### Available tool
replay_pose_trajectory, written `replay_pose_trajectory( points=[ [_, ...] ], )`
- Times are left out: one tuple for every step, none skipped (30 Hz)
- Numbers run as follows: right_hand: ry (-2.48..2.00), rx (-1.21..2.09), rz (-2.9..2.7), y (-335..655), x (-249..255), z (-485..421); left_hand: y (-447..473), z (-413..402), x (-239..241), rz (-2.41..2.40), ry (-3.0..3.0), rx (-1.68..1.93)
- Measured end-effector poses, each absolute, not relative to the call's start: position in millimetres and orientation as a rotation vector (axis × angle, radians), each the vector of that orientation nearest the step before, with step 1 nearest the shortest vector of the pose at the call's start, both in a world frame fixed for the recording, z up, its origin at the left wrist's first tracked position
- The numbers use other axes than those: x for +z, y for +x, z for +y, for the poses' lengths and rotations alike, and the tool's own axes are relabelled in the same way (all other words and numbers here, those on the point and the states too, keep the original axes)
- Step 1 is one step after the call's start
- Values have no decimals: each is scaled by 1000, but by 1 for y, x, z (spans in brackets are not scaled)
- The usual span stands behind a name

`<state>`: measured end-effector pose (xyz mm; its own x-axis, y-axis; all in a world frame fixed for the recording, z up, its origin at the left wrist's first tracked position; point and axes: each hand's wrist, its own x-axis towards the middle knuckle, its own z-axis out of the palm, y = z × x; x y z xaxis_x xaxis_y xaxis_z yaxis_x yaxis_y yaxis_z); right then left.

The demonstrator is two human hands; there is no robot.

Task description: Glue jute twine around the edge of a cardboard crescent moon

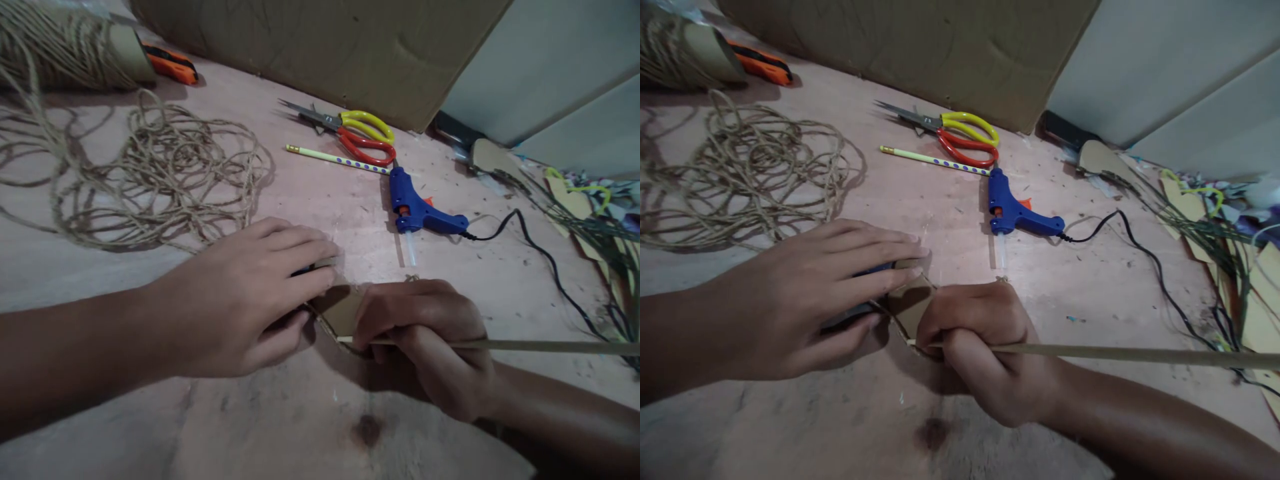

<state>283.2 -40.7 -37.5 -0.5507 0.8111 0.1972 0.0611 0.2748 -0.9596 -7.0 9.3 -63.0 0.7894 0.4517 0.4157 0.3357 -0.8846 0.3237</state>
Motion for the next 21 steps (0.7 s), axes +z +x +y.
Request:
replay_pose_trajectory(
  points=[
    [-787, 1334, -1839, 283, -37, -40, -7, 10, -63, 610, 2749, 725],
    [-780, 1333, -1842, 282, -37, -39, -7, 10, -63, 607, 2748, 724],
    [-774, 1333, -1844, 282, -37, -39, -7, 10, -63, 605, 2745, 722],
    [-770, 1337, -1845, 282, -36, -38, -7, 10, -63, 605, 2742, 722],
    [-762, 1338, -1843, 282, -36, -38, -7, 10, -63, 608, 2736, 721],
    [-755, 1340, -1842, 282, -36, -37, -7, 10, -63, 610, 2729, 720],
    [-747, 1341, -1843, 282, -36, -37, -8, 9, -63, 613, 2719, 719],
    [-741, 1343, -1846, 283, -36, -37, -8, 9, -63, 614, 2710, 717],
    [-742, 1349, -1849, 283, -36, -37, -8, 9, -63, 615, 2704, 719],
    [-748, 1354, -1849, 283, -36, -37, -8, 9, -63, 615, 2703, 721],
    [-761, 1362, -1848, 283, -36, -37, -8, 9, -63, 614, 2706, 722],
    [-774, 1370, -1845, 283, -36, -38, -8, 9, -63, 613, 2711, 722],
    [-786, 1371, -1839, 283, -36, -38, -8, 9, -63, 612, 2717, 724],
    [-796, 1370, -1838, 283, -36, -38, -8, 9, -63, 610, 2721, 725],
    [-803, 1364, -1843, 284, -36, -38, -7, 10, -63, 606, 2726, 725],
    [-804, 1355, -1853, 284, -36, -38, -7, 10, -63, 601, 2733, 727],
    [-801, 1349, -1864, 284, -36, -38, -7, 10, -63, 595, 2742, 737],
    [-800, 1348, -1874, 284, -35, -38, -7, 11, -63, 590, 2751, 748],
    [-798, 1353, -1881, 283, -35, -38, -7, 11, -63, 589, 2759, 756],
    [-801, 1361, -1876, 283, -35, -38, -7, 11, -64, 588, 2763, 761],
    [-812, 1374, -1858, 283, -35, -39, -6, 11, -64, 587, 2764, 761]
  ],
)
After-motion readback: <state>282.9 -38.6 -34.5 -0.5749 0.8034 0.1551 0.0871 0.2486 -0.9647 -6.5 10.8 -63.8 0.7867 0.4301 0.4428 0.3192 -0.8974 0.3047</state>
